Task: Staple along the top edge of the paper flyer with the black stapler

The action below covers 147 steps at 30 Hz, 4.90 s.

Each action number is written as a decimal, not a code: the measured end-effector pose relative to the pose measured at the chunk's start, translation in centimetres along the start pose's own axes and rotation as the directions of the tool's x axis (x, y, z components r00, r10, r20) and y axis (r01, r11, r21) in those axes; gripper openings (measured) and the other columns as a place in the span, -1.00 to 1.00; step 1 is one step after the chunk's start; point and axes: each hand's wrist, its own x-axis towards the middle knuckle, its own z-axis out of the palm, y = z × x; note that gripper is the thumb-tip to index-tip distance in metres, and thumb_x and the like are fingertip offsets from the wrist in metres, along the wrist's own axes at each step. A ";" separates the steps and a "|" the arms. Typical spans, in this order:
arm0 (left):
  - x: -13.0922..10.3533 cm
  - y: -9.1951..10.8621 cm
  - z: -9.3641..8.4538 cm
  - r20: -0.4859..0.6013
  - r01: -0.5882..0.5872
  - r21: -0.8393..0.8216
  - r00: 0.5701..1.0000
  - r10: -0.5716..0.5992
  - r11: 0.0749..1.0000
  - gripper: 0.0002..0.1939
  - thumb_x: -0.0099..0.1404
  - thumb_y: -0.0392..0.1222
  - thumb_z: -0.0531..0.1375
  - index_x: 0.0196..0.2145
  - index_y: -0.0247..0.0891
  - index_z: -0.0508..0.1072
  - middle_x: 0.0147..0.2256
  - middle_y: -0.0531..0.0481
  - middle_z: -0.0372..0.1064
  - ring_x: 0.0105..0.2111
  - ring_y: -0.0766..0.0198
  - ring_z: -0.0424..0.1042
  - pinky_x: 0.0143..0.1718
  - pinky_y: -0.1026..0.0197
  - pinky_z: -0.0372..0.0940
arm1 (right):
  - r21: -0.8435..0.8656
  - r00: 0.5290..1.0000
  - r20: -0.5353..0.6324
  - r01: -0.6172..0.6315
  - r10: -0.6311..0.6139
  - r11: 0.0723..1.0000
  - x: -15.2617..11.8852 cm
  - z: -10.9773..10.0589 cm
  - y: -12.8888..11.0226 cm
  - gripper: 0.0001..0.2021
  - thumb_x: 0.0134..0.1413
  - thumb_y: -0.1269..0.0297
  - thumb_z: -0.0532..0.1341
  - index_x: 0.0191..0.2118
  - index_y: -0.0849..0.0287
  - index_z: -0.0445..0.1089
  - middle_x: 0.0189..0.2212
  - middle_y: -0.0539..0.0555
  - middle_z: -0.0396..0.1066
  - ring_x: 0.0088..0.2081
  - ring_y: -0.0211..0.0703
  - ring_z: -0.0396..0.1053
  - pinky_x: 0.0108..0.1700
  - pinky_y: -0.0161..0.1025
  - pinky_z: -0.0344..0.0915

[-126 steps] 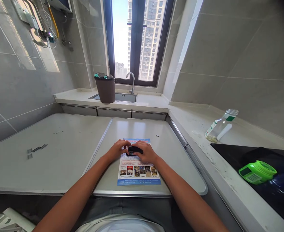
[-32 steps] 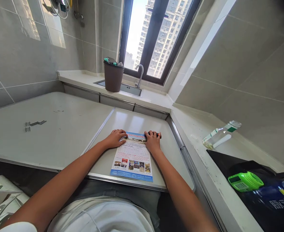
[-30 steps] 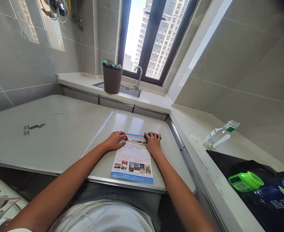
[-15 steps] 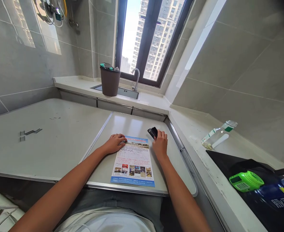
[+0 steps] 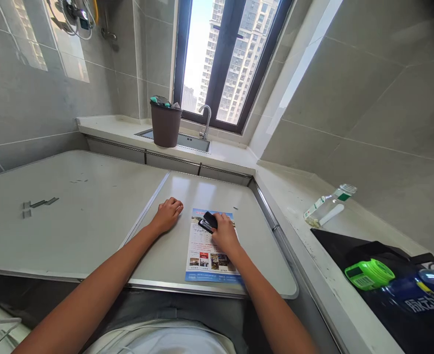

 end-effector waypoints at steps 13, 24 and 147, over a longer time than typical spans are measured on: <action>0.1 -0.3 0.5 0.022 0.043 0.090 0.999 -0.045 0.995 -0.65 0.54 -0.03 -0.05 -0.09 -0.17 0.49 -0.01 -0.16 0.37 0.02 -0.01 0.38 0.12 -0.15 0.20 | 0.138 0.980 0.195 -0.062 0.034 0.989 -0.2 -5.9 9.2 -0.58 0.15 0.22 0.33 0.13 0.11 0.44 -0.03 0.15 0.53 -0.07 0.01 0.48 -0.03 -0.16 0.35; 0.4 -0.9 0.5 -0.038 0.113 0.048 0.993 -0.111 0.992 -0.70 0.54 -0.09 -0.04 -0.12 -0.16 0.47 -0.04 -0.17 0.39 0.02 0.01 0.37 0.06 -0.09 0.23 | -0.112 0.971 -0.230 0.041 -0.066 0.993 6.3 -0.6 15.2 -0.72 0.30 0.17 0.15 -0.05 0.19 0.52 0.00 0.29 0.50 0.06 0.10 0.42 0.16 0.01 0.34; -0.1 -1.0 1.1 0.172 -0.258 -0.132 0.945 0.278 0.957 -0.71 0.27 0.01 0.39 -0.17 -0.22 0.57 -0.10 -0.11 0.48 -0.05 0.02 0.42 -0.01 0.07 0.20 | 0.128 0.814 -0.042 0.580 -0.580 0.804 3.6 -1.9 3.8 -0.54 0.38 0.35 0.12 -0.60 0.07 0.44 -0.22 0.04 0.58 -0.18 -0.08 0.33 -0.05 -0.06 0.25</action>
